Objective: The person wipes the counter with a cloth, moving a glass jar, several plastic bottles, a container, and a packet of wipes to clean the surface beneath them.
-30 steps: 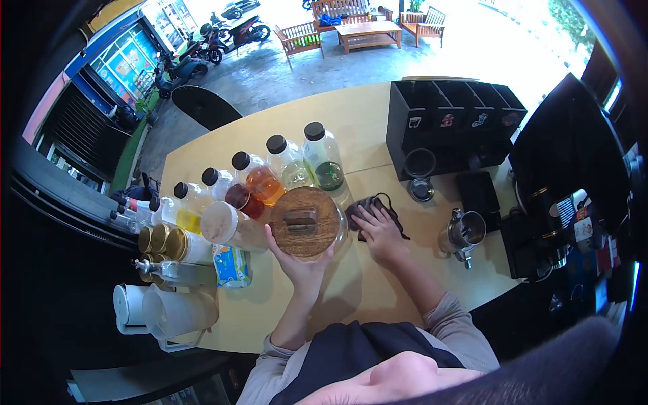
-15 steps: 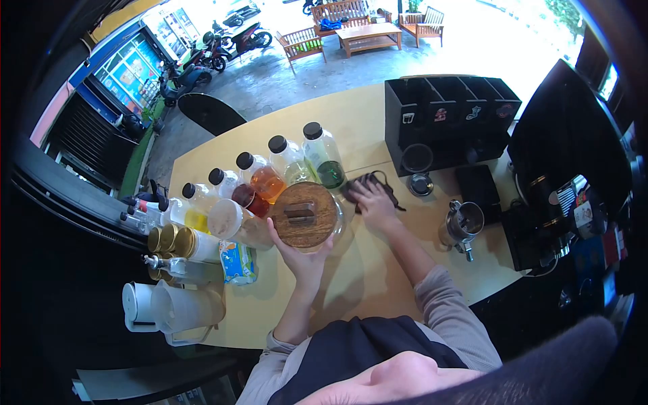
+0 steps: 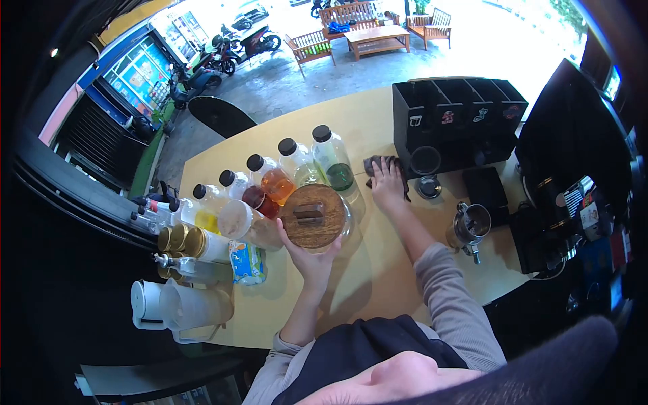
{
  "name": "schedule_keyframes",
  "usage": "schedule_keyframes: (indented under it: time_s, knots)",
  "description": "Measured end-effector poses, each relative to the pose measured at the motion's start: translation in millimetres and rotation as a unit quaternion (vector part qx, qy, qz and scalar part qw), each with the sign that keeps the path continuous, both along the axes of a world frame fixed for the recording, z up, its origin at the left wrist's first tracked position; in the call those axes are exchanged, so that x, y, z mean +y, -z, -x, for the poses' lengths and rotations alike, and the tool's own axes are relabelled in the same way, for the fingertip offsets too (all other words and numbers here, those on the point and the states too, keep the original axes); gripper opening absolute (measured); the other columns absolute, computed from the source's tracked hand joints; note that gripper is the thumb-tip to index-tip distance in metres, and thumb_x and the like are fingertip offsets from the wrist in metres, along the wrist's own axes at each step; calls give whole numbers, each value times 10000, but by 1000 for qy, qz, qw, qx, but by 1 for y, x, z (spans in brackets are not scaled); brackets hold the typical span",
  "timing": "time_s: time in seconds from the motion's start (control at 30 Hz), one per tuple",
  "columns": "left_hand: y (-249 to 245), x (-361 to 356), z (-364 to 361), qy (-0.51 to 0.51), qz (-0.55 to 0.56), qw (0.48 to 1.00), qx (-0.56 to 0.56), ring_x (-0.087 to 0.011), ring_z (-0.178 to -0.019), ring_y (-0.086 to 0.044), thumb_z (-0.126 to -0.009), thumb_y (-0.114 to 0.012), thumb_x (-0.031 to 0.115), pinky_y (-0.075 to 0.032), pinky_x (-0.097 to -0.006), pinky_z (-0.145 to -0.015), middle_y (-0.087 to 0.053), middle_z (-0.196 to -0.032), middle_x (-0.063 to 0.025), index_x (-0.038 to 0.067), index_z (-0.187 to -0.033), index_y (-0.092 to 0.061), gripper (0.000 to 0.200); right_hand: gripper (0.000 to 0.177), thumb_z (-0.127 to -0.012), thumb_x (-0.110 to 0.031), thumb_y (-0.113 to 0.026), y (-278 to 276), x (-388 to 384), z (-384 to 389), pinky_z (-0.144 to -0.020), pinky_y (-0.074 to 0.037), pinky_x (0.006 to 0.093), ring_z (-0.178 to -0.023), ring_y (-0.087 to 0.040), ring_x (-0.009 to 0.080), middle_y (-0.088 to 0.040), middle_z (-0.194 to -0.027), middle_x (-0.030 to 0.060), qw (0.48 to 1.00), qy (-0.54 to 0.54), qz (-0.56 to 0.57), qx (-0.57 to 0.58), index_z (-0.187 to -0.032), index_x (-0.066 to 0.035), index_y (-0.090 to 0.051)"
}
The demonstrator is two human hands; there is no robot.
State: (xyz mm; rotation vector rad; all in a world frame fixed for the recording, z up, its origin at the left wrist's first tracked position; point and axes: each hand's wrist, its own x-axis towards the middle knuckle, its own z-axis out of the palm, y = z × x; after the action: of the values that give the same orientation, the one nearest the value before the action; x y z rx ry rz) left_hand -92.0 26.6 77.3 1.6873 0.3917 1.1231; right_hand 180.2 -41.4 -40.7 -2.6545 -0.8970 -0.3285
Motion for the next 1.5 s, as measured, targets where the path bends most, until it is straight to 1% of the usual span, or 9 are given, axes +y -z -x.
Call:
schedule_keyframes:
  time_s: [0.03, 0.37, 0.43, 0.53, 0.73, 0.93, 1.27, 1.33, 1.5]
  knots:
    - [0, 0, 0, 18, -5, 1000, 0, -323, -1391, -400, -709, -844, 19, -412, -476, -1139, -282, -1530, -208, 126, -1590, -9, 1218, 542, -1002, -321, -454, -2, 6, -11, -1235, -200, 456, -1481, -305, 361, -340, -1612, 139, 1000, 3, -2, 20, -1510, -134, -443]
    - [-12, -6, 1, 1, -30, 999, 21, -328, -1407, -368, -708, -852, 31, -366, -481, -1165, -257, -1543, -205, 149, -1592, -41, 1206, 490, -993, -277, -497, -23, -42, 24, -1246, -177, 456, -1487, -305, 332, -372, -1607, 64, 987, -129, -12, 100, -1479, -215, -503]
    - [-7, -4, -1, -24, -11, 1000, 10, -333, -1380, -419, -660, -916, 162, -348, -458, -1164, -320, -1510, -216, 69, -1576, -90, 1236, 461, -967, -255, -548, -19, -66, 48, -1238, -205, 466, -1478, -332, 319, -415, -1582, 54, 978, -186, -37, 90, -1426, -219, -568]
    - [-4, -4, -3, -28, -15, 999, 7, -330, -1384, -411, -657, -908, 148, -349, -461, -1162, -315, -1513, -213, 75, -1576, -91, 1232, 485, -937, -255, -597, -16, -104, 78, -1226, -239, 466, -1442, -385, 335, -439, -1566, 56, 971, -230, -39, 57, -1421, -243, -570]
    - [-12, -17, -4, -43, -24, 999, 4, -331, -1406, -368, -668, -908, 174, -307, -475, -1177, -306, -1514, -209, 70, -1575, -99, 1219, 458, -949, -224, -576, -21, -130, 79, -1227, -243, 454, -1456, -366, 308, -453, -1554, 51, 972, -193, -63, 114, -1407, -224, -582]
    - [-9, -19, -4, -87, -84, 992, 28, -334, -1409, -369, -690, -910, 143, -279, -474, -1188, -300, -1532, -220, 81, -1580, -110, 1198, 450, -969, -222, -548, -17, -101, 52, -1212, -263, 451, -1434, -390, 315, -458, -1550, 52, 993, -64, -85, 53, -1419, -216, -571]
    - [8, -18, -24, -79, -88, 993, 20, -327, -1408, -376, -691, -913, 167, -287, -455, -1187, -302, -1529, -216, 69, -1573, -118, 1192, 438, -946, -221, -587, -20, -166, 129, -1222, -244, 467, -1443, -392, 311, -473, -1542, 56, 977, -192, -49, 77, -1384, -229, -607]
    - [6, -26, -36, -65, -90, 994, 4, -365, -1414, -342, -651, -940, 309, -284, -483, -1188, -291, -1526, -221, 21, -1555, -155, 1231, 434, -923, -200, -612, -19, -177, 140, -1218, -258, 473, -1434, -406, 321, -498, -1522, 60, 974, -198, -74, 76, -1356, -221, -632]
    - [-2, -43, -67, -73, -125, 988, 48, -354, -1412, -345, -660, -936, 319, -276, -473, -1183, -320, -1508, -221, 15, -1554, -156, 1225, 412, -888, -162, -625, -19, -184, 149, -1203, -284, 501, -1420, -425, 340, -532, -1490, 65, 970, -196, -114, 86, -1294, -208, -681]
